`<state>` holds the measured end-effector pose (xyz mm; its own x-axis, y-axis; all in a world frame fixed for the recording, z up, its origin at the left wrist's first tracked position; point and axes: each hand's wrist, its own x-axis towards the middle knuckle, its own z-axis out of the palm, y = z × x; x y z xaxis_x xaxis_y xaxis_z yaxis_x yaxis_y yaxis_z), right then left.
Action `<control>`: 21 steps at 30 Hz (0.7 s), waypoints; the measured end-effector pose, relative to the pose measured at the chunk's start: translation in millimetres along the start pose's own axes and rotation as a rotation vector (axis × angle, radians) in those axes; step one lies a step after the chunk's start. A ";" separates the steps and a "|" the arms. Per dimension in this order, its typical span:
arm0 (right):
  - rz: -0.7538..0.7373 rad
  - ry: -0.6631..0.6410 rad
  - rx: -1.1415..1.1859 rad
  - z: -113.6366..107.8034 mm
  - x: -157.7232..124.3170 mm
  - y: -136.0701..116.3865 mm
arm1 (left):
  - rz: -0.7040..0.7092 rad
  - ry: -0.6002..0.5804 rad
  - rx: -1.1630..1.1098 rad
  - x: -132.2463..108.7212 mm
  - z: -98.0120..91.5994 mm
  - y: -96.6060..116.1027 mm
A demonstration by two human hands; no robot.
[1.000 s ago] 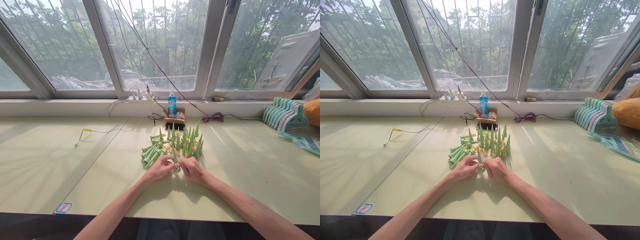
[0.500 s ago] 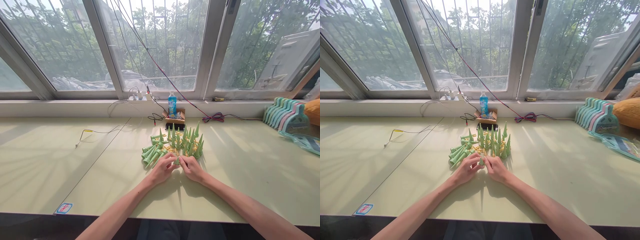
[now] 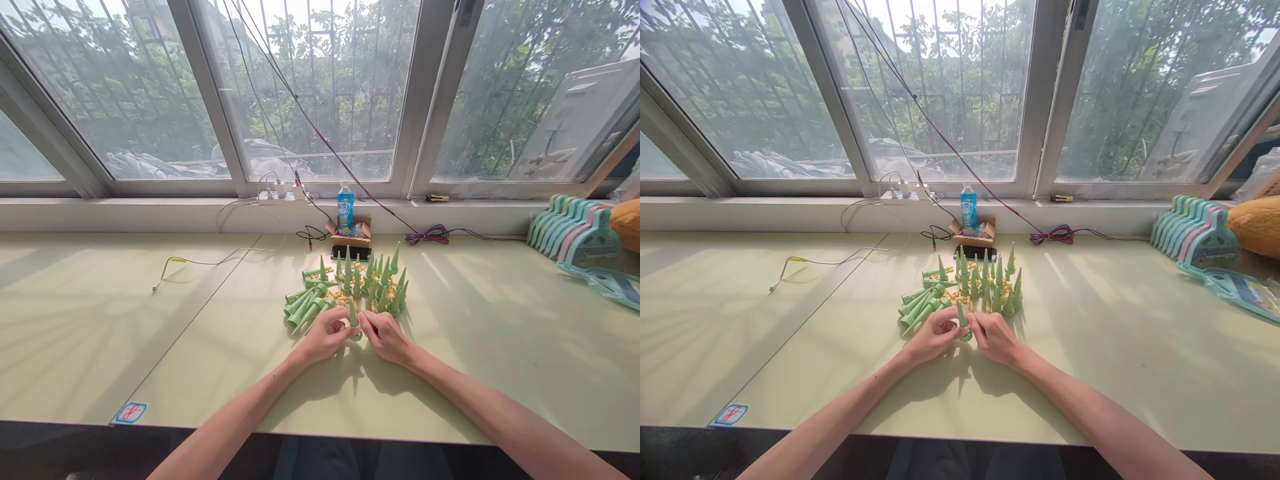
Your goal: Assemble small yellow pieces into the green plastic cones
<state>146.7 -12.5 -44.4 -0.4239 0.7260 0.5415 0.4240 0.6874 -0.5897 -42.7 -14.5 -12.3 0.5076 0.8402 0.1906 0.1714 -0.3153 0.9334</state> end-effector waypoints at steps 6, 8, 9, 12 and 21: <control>-0.104 0.031 -0.109 0.0 -1.0 1.3 | -0.169 -0.118 -0.162 1.1 -2.6 -5.6; -0.098 0.061 -0.107 1.5 -0.6 2.0 | -0.174 -0.089 -0.169 2.5 -1.2 -3.7; -0.086 0.078 -0.096 2.4 -0.2 2.4 | -0.173 -0.065 -0.172 3.1 -0.2 -2.3; -0.034 0.104 -0.060 4.7 1.4 2.9 | -0.160 0.006 -0.182 4.4 2.8 1.1; 0.055 0.075 0.039 2.8 4.7 -1.7 | -0.175 0.093 -0.233 5.9 5.4 5.2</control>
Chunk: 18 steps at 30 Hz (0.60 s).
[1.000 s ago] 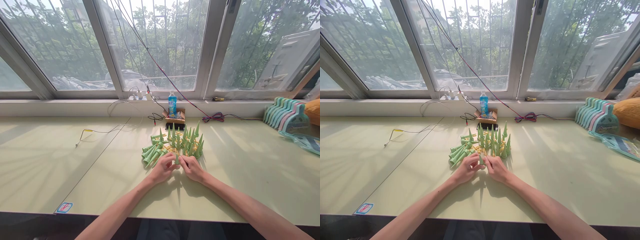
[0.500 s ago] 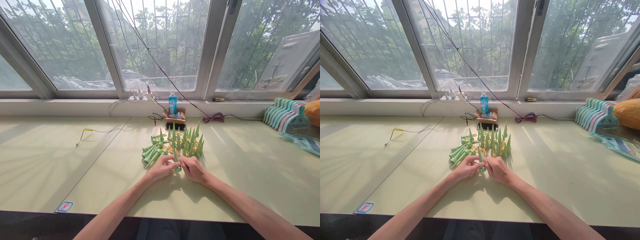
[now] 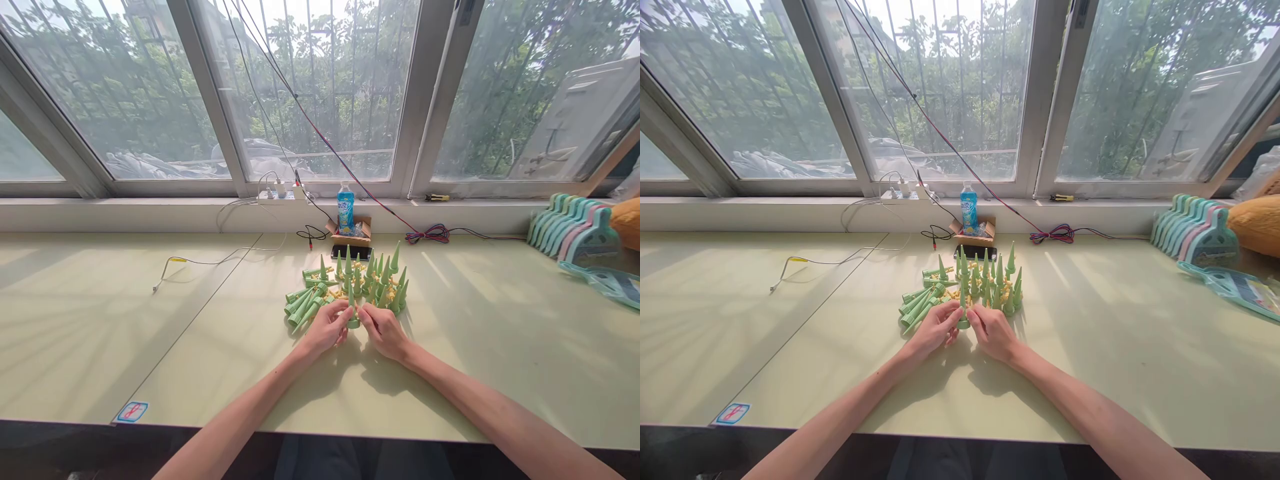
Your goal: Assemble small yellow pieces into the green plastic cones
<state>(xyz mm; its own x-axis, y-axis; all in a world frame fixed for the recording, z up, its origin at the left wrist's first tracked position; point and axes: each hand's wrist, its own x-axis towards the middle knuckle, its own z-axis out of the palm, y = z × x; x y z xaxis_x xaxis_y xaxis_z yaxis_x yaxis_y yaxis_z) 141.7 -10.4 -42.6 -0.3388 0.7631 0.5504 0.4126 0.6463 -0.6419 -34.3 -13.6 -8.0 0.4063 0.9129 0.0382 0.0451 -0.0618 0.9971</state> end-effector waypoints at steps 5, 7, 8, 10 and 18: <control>0.025 -0.033 0.034 -0.6 -0.3 -1.0 | 0.044 0.004 0.015 1.6 -0.6 -2.6; 0.034 -0.042 0.036 -0.7 0.0 -0.6 | 0.061 0.017 0.035 1.8 -1.2 -4.2; 0.036 -0.046 0.037 -0.6 0.2 -0.3 | 0.067 0.023 0.047 1.8 -1.5 -4.9; 0.037 -0.051 0.038 -0.3 0.6 0.3 | 0.077 0.032 0.069 1.5 -2.1 -5.9; 0.036 -0.045 0.070 -1.0 1.5 -2.7 | 0.097 0.033 0.077 1.8 -1.6 -6.0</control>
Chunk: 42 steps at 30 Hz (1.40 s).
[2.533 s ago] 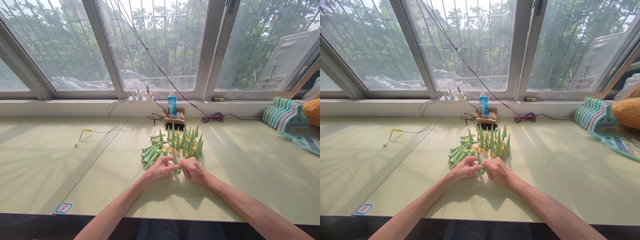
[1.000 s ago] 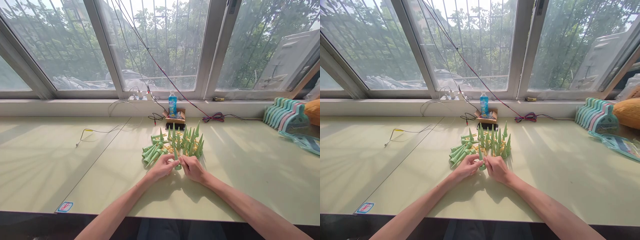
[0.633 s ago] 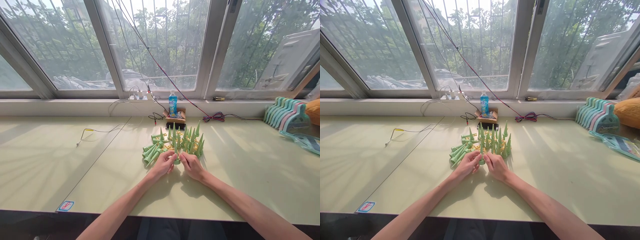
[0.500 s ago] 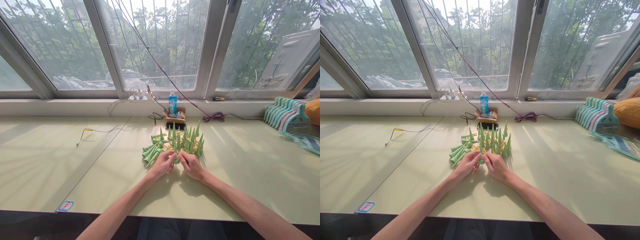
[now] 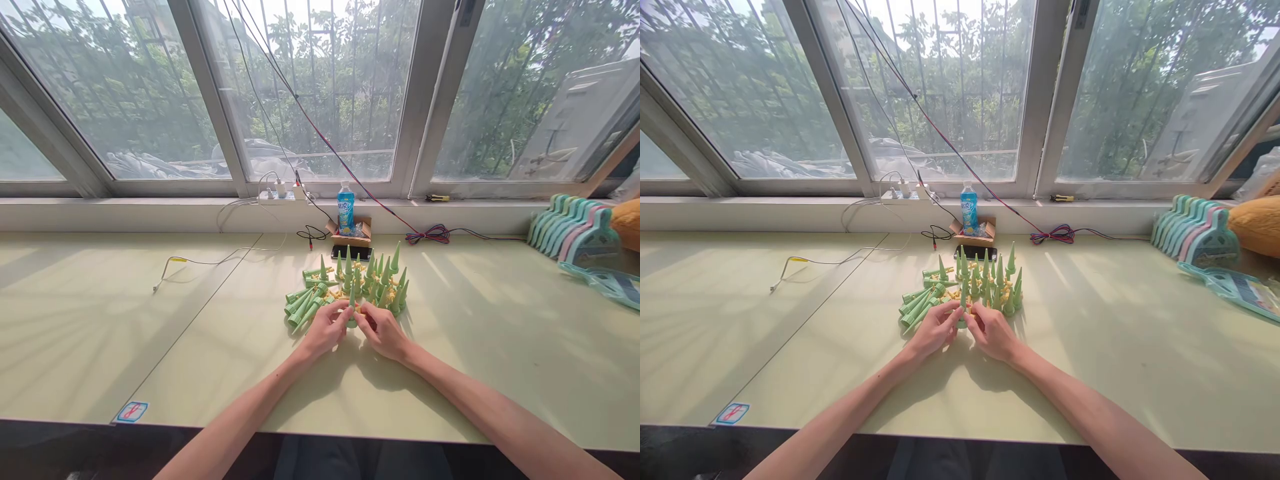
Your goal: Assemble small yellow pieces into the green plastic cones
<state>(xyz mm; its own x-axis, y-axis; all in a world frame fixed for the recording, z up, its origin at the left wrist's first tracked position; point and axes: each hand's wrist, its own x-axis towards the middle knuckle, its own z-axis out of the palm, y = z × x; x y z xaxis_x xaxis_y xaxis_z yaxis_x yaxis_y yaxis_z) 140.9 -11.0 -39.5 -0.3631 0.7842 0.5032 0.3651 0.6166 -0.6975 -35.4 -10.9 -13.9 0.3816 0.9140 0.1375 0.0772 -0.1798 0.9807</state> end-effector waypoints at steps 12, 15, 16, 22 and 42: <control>-0.064 0.013 -0.035 1.1 -2.3 1.0 | -0.007 -0.017 -0.007 0.7 -2.6 -7.1; -0.091 0.010 -0.070 1.2 -2.4 1.9 | -0.015 -0.027 -0.019 0.8 -2.8 -7.6; -0.098 0.007 -0.082 1.2 -2.5 2.4 | -0.016 -0.028 -0.017 0.8 -2.7 -7.6; -0.107 -0.005 -0.113 0.9 -2.9 4.4 | -0.025 -0.017 0.019 0.3 -2.1 -6.4; -0.088 0.060 -0.146 -0.3 -1.4 2.8 | -0.017 0.016 0.051 -0.7 0.7 -0.9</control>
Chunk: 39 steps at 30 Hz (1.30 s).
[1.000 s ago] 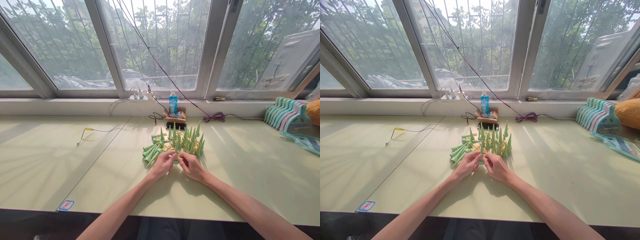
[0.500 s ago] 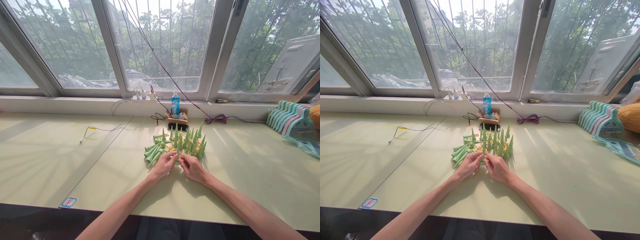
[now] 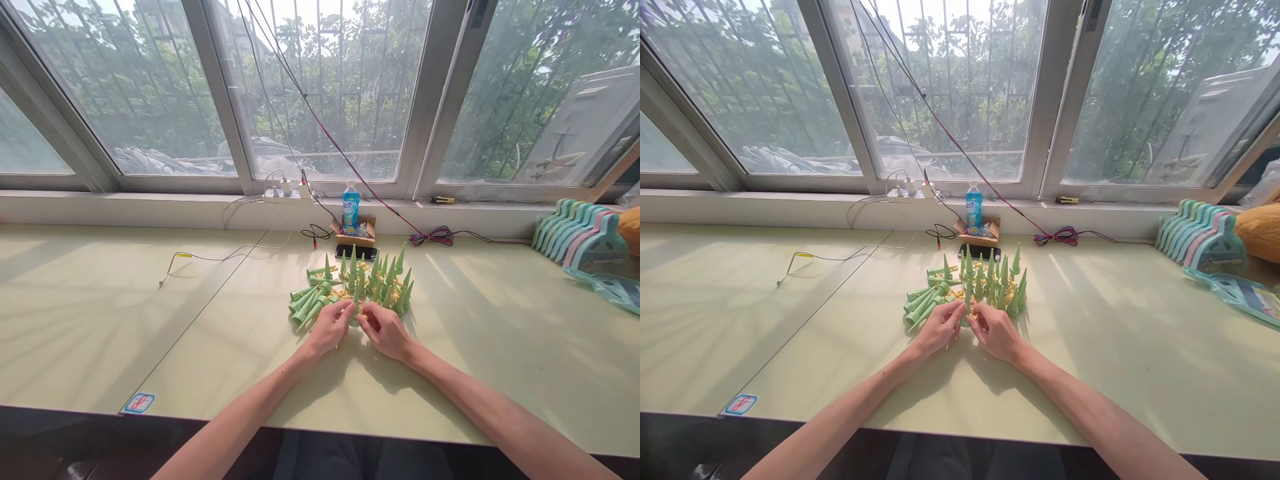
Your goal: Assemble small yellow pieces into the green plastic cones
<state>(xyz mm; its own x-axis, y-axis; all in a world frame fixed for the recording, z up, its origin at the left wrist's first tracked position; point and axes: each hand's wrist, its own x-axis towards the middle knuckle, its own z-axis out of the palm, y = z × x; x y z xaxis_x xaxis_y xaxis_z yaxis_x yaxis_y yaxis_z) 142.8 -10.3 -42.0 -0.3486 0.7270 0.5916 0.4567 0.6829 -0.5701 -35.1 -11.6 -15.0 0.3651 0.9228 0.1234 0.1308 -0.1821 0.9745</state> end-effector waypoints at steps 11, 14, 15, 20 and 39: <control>-0.127 0.045 -0.049 1.9 -1.8 0.1 | 0.015 -0.069 -0.039 -2.3 0.7 5.7; -0.147 0.046 -0.073 1.9 -1.6 -0.7 | 0.013 -0.090 -0.040 -2.4 0.5 5.8; -0.152 0.038 -0.084 2.0 -1.6 -0.7 | 0.015 -0.094 -0.040 -2.4 0.5 5.5; -0.157 0.004 -0.108 4.7 -3.1 1.7 | 0.019 -0.103 -0.034 -1.9 0.5 2.4; -0.135 -0.047 -0.101 3.6 -3.1 0.7 | 0.005 -0.115 -0.029 0.1 -0.4 -3.2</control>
<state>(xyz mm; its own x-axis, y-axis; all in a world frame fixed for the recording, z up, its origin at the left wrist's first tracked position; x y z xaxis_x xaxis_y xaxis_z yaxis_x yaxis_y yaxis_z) 141.3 -11.8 -46.4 -0.4489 0.6332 0.6305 0.4823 0.7657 -0.4255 -35.8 -10.8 -18.0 0.4690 0.8765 0.1081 0.1026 -0.1756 0.9791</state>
